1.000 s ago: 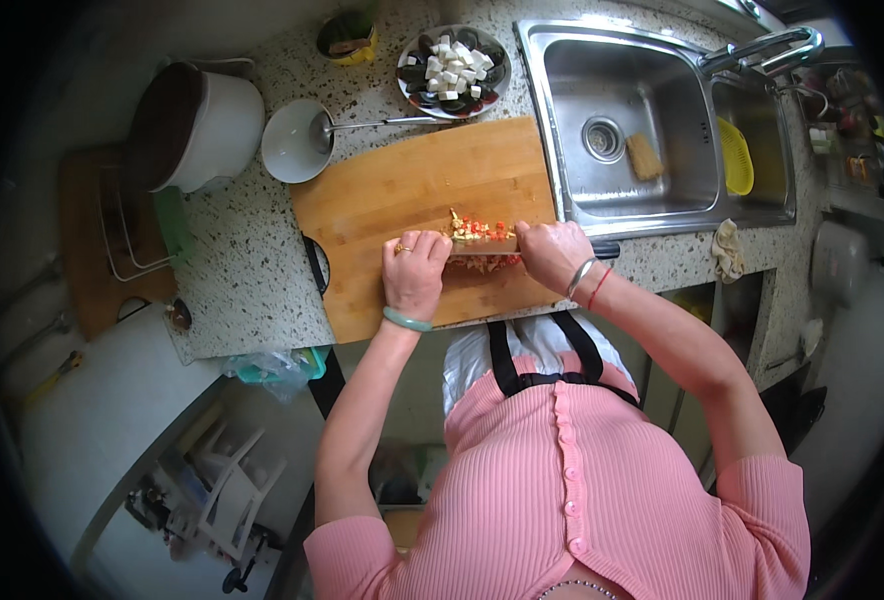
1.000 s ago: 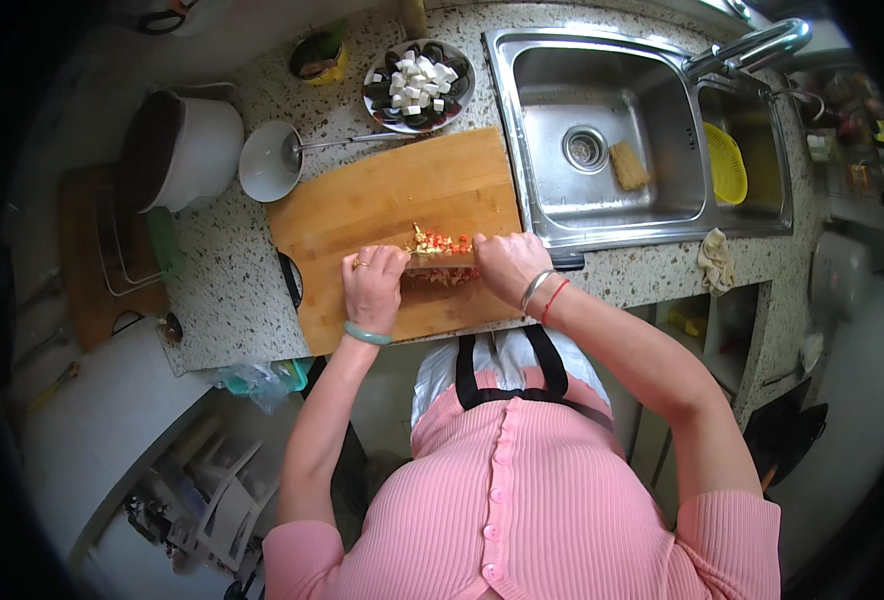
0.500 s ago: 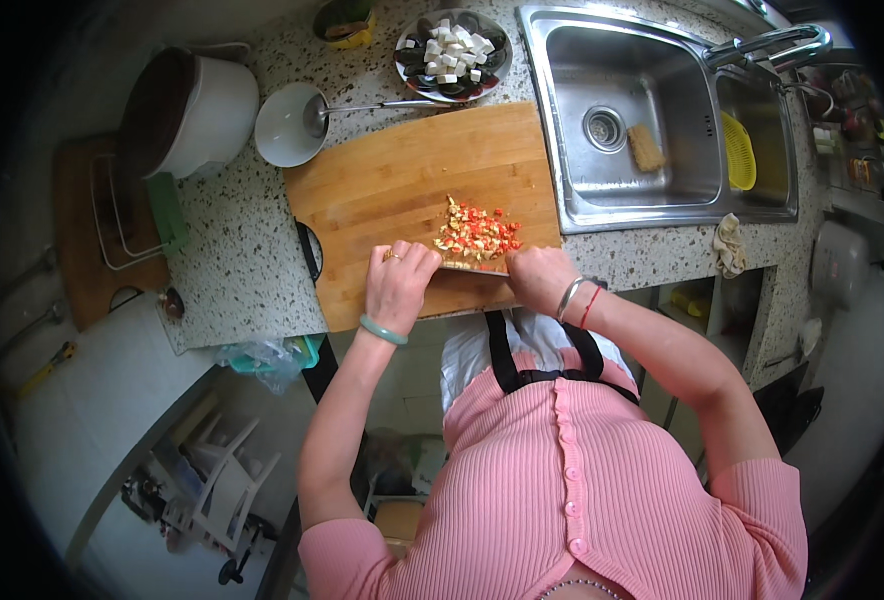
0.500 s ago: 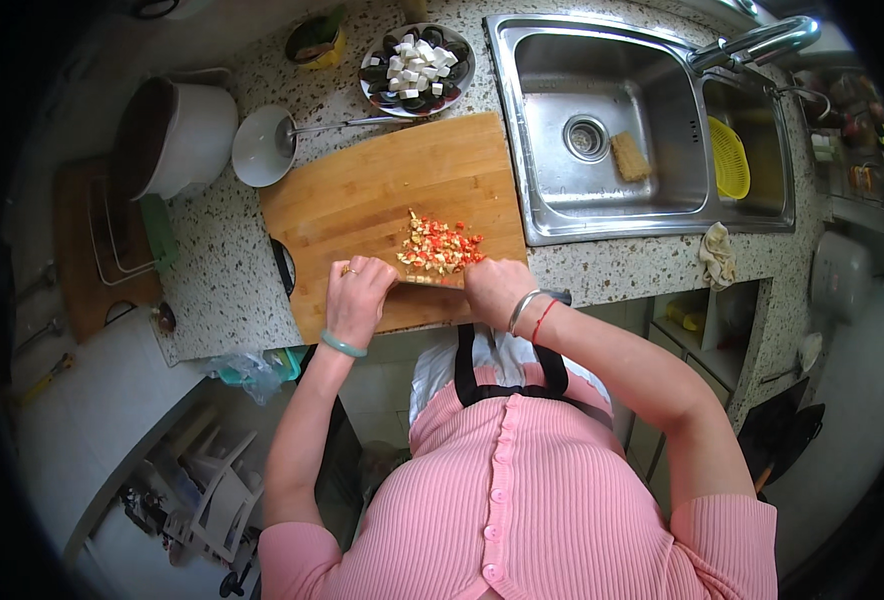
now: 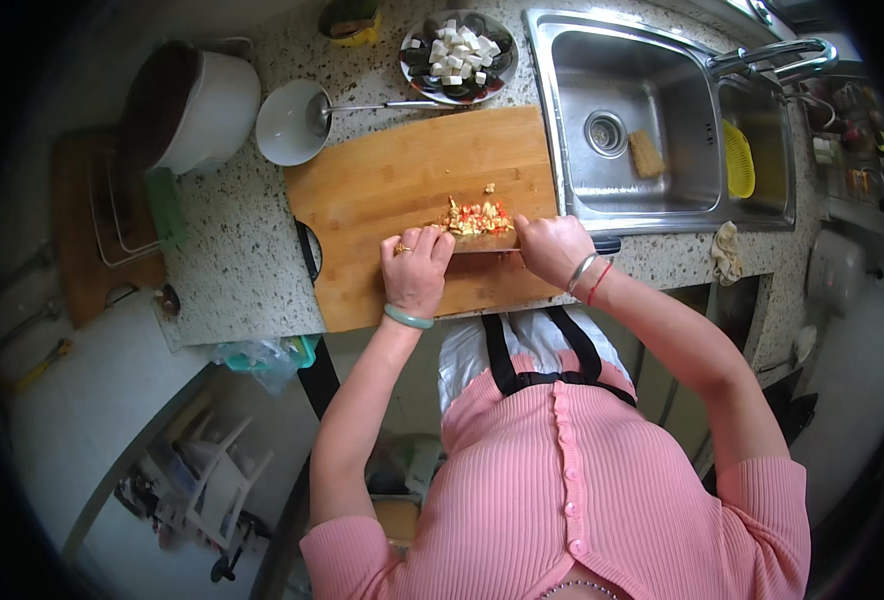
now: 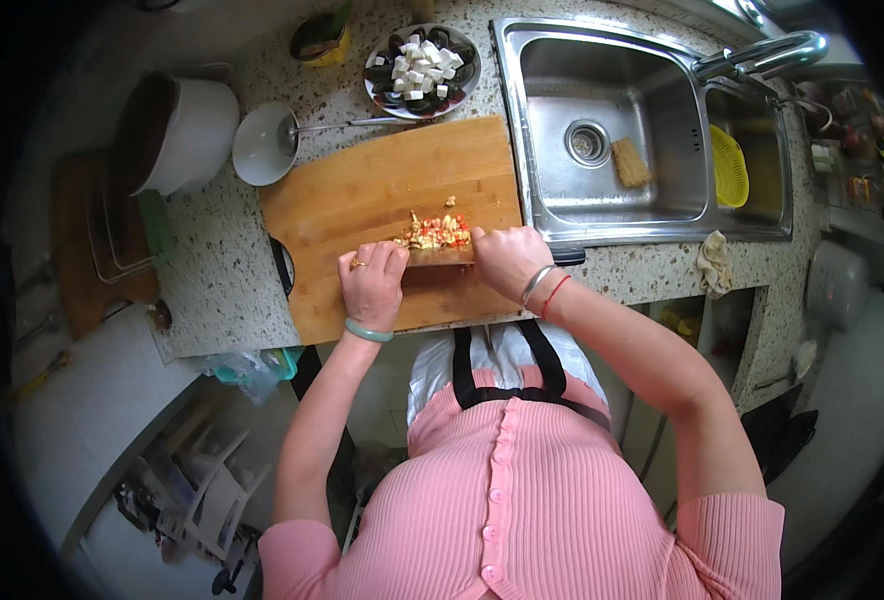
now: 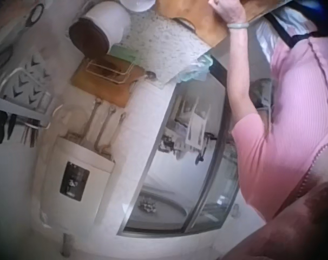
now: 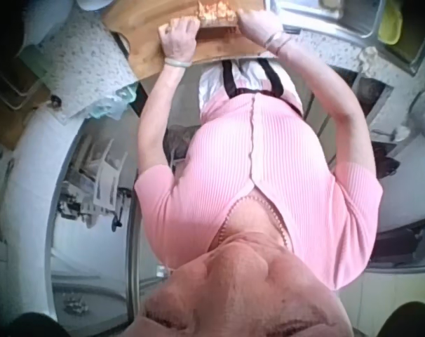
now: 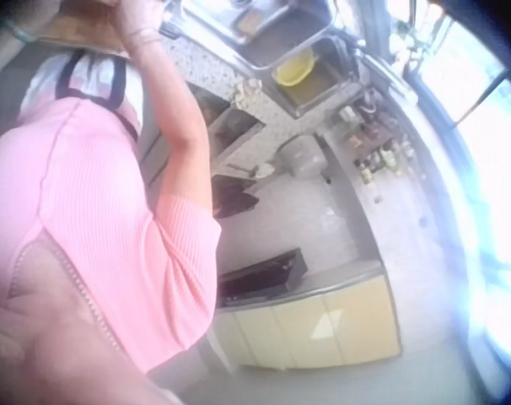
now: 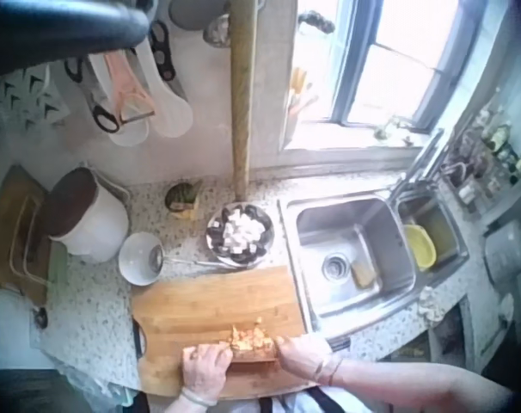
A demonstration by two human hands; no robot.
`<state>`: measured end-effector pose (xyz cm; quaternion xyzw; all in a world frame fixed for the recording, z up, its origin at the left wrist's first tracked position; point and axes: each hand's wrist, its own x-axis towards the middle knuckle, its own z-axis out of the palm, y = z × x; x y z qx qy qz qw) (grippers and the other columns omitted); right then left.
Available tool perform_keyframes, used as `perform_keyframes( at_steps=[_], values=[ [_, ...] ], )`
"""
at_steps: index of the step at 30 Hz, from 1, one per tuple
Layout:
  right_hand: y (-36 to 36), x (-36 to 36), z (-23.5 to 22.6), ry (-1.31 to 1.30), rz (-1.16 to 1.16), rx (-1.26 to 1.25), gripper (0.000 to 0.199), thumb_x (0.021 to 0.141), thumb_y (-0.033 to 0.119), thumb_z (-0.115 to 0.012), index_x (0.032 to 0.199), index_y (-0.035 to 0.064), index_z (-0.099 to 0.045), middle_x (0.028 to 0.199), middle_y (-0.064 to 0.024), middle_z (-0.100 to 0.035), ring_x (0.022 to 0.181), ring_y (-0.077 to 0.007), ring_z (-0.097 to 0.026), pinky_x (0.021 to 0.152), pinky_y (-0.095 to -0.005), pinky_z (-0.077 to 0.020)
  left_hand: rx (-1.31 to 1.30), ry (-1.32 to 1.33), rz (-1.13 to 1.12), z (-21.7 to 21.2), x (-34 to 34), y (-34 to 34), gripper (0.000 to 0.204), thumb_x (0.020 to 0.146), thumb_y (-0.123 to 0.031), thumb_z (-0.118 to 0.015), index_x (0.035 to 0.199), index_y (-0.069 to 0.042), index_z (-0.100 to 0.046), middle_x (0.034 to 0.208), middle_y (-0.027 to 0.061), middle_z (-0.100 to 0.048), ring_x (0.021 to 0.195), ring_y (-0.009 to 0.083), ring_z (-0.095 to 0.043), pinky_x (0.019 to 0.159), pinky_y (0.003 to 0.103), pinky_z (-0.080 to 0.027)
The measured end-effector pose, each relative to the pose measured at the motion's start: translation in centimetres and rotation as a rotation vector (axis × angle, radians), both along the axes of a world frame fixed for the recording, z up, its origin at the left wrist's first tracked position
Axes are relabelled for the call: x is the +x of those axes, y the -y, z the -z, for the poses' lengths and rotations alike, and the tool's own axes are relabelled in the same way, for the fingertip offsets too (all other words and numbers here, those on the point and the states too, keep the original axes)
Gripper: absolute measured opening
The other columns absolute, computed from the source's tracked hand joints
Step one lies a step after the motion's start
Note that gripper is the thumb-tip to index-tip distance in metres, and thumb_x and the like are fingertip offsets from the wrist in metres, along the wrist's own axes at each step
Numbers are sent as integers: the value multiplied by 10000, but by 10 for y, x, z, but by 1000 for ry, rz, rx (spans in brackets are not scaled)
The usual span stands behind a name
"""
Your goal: The person chops red peppers and garlic on a wooden cutting board using a cleaver. They transfer the chopped ingredients into a white bowl, then wash the knife and cutting board in the sink. Finally, they wipe the cutting board and the countertop with a cloth.
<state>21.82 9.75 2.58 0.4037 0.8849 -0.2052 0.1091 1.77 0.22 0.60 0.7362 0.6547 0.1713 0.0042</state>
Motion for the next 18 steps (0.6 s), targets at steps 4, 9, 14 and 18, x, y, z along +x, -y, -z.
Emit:
perform_keyframes(
  at_steps=[4,9,14,18],
  values=[
    [-4,-3,-8,54,-20,-26,149,845,150,-517,843,70,-642,710,-153,-667,670,-328,-679,608,-431,-540,-46,10,-15,-5,-4,-3,128,776,-88,-596,882,-154,-568,892,-24,-576,882,167,-551,804,346,-370],
    [-22,-16,-44,72,-70,-39,154,820,130,-540,772,68,-673,767,-144,-688,731,-321,-692,640,-408,-548,-43,51,-21,-22,-10,-11,124,787,-89,-629,887,-143,-580,876,-10,-573,886,186,-553,814,360,-371],
    [-31,-14,-17,99,-102,-62,135,822,150,-539,811,68,-646,731,-151,-673,692,-332,-679,620,-423,-543,-24,31,-20,3,-9,-14,113,787,-90,-600,885,-142,-576,879,-8,-569,892,184,-551,801,359,-371],
    [-23,-2,-1,35,-50,-29,126,830,183,-551,834,77,-619,700,-153,-660,664,-333,-670,592,-430,-538,-33,-64,-34,-1,2,-15,91,799,-114,-568,882,-151,-580,871,-16,-559,891,166,-547,803,348,-385]
  ],
)
